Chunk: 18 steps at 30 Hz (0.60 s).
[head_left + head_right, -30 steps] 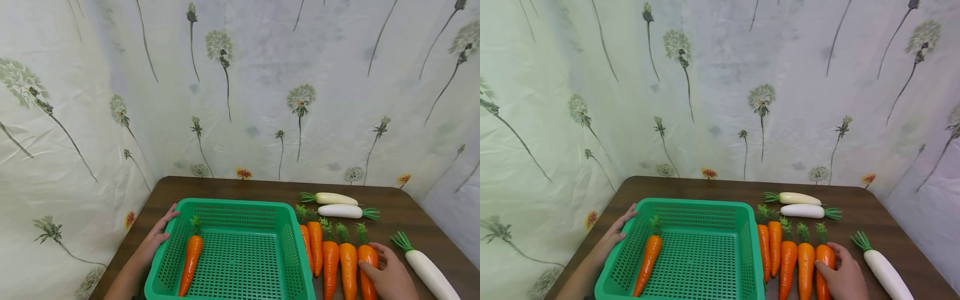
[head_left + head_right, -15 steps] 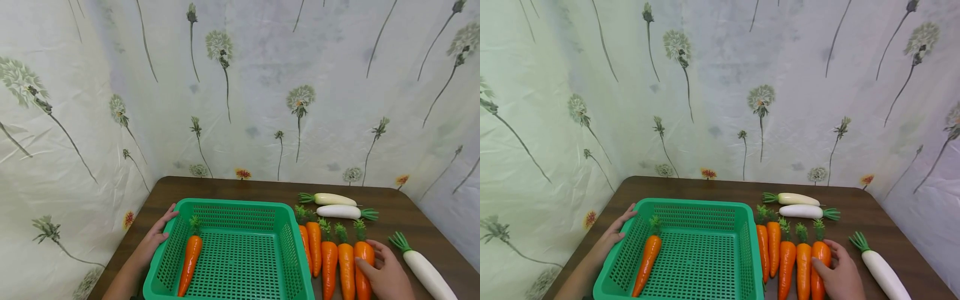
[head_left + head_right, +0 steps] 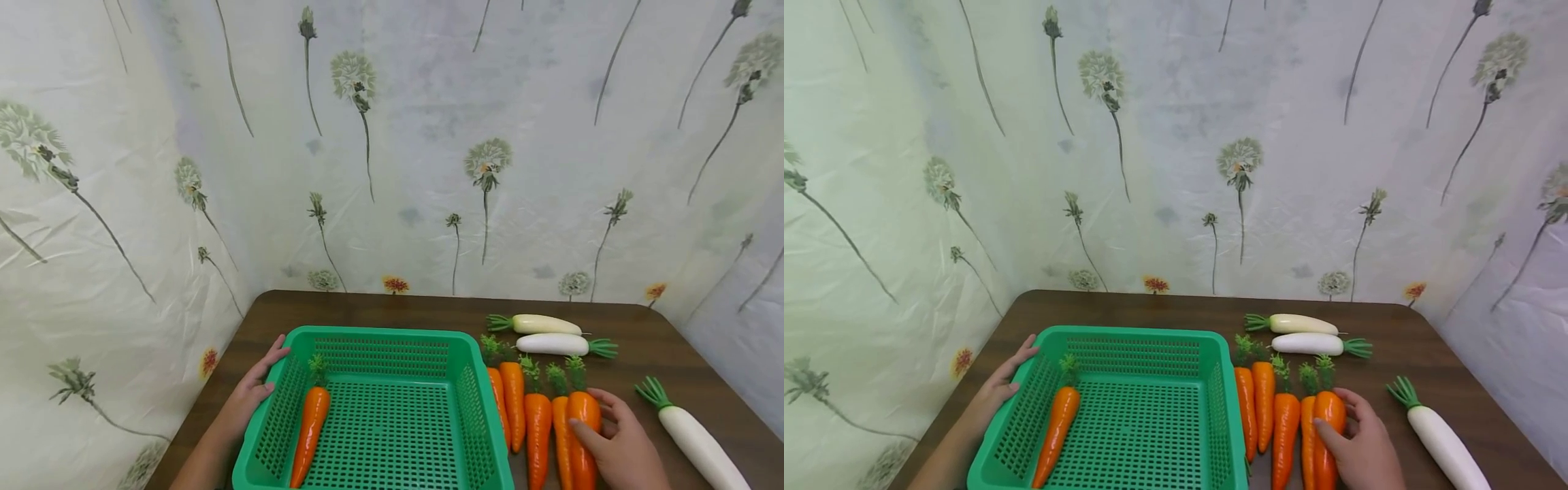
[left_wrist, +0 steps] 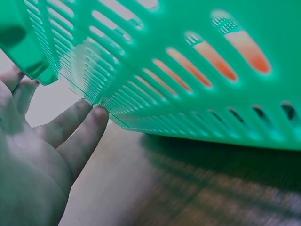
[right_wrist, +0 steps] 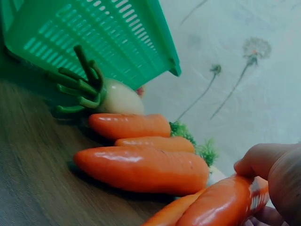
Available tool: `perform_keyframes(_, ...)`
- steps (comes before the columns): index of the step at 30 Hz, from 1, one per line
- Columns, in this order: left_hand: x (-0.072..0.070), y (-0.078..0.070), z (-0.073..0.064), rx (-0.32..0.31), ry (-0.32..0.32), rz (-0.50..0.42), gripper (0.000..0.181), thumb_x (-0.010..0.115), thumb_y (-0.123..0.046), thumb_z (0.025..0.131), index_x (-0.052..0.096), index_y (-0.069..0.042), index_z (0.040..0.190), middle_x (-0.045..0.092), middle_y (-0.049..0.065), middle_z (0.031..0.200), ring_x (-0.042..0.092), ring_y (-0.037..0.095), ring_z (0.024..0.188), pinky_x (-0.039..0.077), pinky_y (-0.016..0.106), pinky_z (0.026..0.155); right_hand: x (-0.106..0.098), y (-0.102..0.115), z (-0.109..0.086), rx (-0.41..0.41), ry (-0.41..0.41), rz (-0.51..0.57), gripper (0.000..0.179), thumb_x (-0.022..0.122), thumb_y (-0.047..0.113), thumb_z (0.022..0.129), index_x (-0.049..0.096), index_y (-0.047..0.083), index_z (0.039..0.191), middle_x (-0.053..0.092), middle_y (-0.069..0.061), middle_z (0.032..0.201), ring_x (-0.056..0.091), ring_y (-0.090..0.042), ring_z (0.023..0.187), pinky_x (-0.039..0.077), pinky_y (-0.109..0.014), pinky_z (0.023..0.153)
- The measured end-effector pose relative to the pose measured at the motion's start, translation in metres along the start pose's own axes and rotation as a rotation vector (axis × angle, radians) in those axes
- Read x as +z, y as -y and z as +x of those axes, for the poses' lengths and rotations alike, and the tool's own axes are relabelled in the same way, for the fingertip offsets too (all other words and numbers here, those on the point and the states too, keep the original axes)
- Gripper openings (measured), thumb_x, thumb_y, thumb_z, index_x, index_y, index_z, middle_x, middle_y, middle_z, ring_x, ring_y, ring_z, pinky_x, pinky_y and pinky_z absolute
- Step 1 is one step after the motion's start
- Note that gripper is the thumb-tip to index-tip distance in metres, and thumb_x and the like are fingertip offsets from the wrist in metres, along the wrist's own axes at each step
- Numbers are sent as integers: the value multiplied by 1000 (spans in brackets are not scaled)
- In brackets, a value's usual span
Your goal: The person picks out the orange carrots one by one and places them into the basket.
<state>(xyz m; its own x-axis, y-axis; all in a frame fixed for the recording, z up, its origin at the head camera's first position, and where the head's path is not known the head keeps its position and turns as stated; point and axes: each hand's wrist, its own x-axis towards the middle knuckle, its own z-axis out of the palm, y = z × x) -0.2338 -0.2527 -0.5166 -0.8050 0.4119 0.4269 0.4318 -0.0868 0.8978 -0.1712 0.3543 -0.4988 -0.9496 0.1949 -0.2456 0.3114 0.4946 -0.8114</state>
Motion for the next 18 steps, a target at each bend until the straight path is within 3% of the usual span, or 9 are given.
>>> perform_keyframes(13, 0, -2, -2, 11, -13, 6, 53, 32, 5, 105, 27, 15, 157, 8, 6, 178, 18, -10, 154, 26, 11, 115, 9, 10, -2, 9, -11, 23, 100, 71, 51, 96, 17, -3, 162, 32, -40, 153, 59, -51, 125, 62, -44, 78)
perform_keyframes(18, 0, -2, -2, 18, -14, 12, 53, 32, 5, 105, 28, 15, 156, 14, 0, 177, 18, -9, 154, 25, 11, 116, 11, 15, -4, -2, -13, 4, 99, 71, 50, 96, 19, -2, 162, 33, -40, 154, 62, -47, 122, 62, -43, 78)
